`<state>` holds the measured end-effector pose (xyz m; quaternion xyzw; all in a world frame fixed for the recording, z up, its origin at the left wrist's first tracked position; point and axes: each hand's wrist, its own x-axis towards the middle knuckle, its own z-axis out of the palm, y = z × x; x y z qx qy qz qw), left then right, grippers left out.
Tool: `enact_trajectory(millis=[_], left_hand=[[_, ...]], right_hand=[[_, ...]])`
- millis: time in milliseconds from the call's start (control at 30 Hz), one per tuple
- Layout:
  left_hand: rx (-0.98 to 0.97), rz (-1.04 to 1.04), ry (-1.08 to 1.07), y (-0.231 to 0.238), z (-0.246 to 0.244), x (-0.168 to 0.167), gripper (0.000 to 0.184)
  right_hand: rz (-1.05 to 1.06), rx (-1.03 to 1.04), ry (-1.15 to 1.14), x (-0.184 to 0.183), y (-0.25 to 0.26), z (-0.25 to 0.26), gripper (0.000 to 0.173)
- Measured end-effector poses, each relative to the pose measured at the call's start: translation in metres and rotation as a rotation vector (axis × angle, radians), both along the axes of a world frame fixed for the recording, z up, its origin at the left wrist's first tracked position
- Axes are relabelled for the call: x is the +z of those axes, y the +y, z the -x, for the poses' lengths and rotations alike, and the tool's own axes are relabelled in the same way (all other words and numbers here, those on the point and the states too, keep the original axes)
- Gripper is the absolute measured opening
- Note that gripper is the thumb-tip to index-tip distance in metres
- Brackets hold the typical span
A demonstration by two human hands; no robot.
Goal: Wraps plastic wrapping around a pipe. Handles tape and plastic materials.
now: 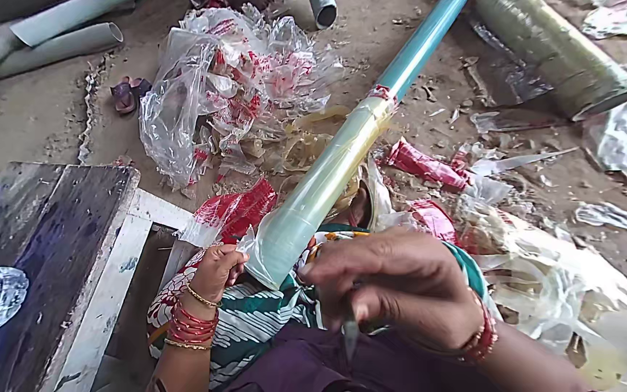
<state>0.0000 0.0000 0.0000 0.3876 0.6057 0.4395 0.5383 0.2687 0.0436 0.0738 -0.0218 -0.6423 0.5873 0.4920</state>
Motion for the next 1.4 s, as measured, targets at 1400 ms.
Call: enact_trajectory(millis=[1400], left_hand=[[0.752, 0.200, -0.037, -0.071, -0.008, 0.127, 0.013]], right_hand=[[-0.240, -0.861, -0.681, -0.104, 0.059, -0.002, 0.026]])
